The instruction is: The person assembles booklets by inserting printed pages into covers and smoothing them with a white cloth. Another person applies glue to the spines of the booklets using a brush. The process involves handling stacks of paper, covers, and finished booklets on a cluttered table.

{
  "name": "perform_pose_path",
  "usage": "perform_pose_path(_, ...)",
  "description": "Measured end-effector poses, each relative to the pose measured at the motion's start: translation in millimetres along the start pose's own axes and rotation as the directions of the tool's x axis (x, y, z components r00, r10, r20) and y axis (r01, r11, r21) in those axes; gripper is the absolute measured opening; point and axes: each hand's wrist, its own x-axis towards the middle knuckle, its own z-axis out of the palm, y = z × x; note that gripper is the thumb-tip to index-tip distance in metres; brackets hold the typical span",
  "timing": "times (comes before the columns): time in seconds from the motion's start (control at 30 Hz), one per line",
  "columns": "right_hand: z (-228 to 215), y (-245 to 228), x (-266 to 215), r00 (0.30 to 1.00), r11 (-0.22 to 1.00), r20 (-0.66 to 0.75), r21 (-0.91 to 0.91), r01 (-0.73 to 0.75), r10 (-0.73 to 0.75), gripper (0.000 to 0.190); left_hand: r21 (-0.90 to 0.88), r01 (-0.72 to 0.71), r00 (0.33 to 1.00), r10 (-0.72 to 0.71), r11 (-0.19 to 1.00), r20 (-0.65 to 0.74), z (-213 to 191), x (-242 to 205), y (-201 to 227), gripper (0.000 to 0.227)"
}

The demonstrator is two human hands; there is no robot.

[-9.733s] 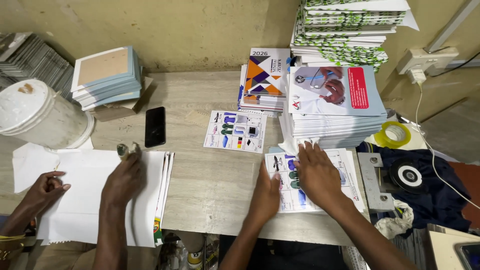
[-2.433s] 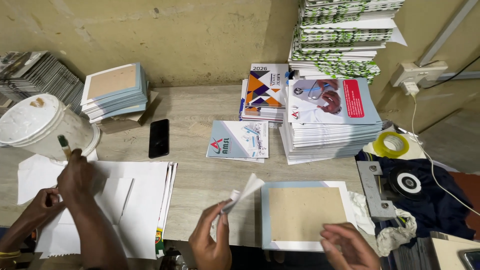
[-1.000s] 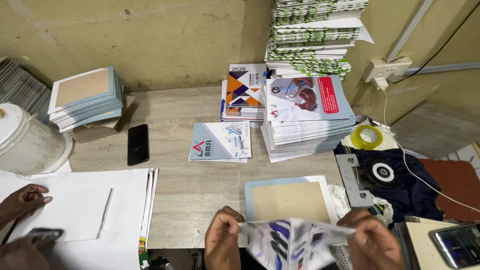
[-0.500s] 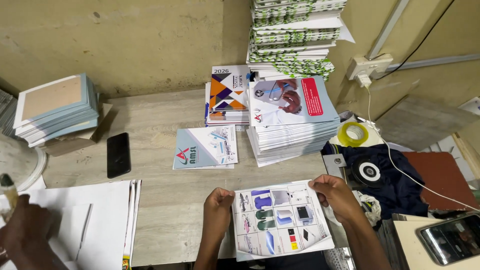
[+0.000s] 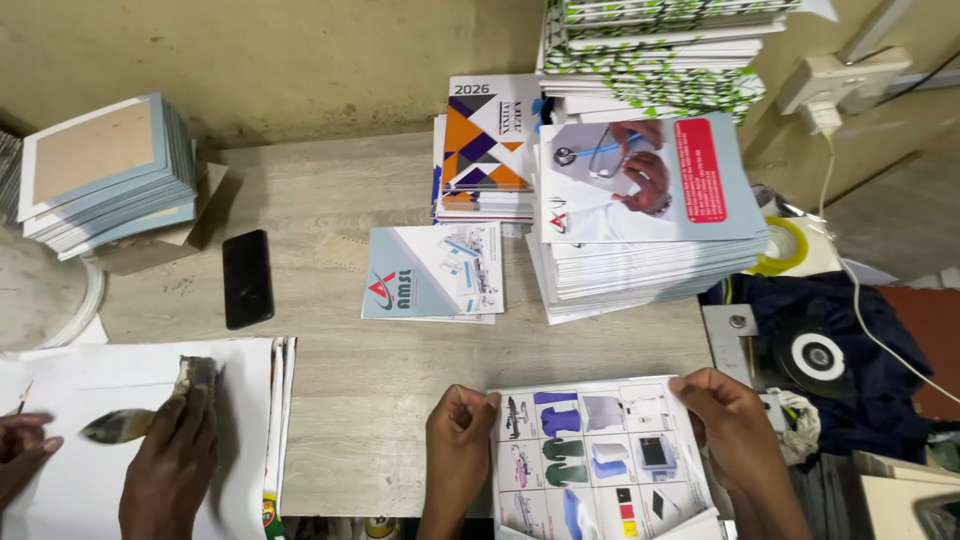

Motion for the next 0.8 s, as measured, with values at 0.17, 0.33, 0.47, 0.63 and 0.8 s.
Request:
perform_pose_path(0.17,3.5,-6.7,-5.1,0.999,0.998,-0.041,-0.059,-0.018,0.016,0.030,-0.069,-0.047,0.998,0.045,0.996,-0.038,1.9,-0.2,-8.4,0.021)
perform_pose_path(0.33,-1.0,-0.7,-1.3,0.997,0.998,-0.048,-0.026,-0.058,0.057,0.029,-0.152,-0.023,0.999,0.027,0.988,0.019,2.8,-0.4,-10.6,0.018)
perform_pose_path(0.47,0.5,2.1,-1.5,0.996,0.998,-0.061,0.025,-0.065,0.066,0.026,-0.253,0.018,1.000,-0.011,0.967,0.030,2.5,5.4,-18.4,0.019)
perform_pose_path(0.63,1.0,5.4,-2.0,0.992,0.996,-0.102,0.058,-0.070,0.076,0.021,-0.365,0.004,1.000,0.002,0.931,0.016,5.3,8.6,-23.0,0.002)
perform_pose_path(0.8,0.2,16.8,3.1,0.999,0.993,-0.053,0.122,-0.001,0.008,0.021,-0.380,0.001,1.000,-0.001,0.925,-0.001,3.8,8.2,-21.6,0.006)
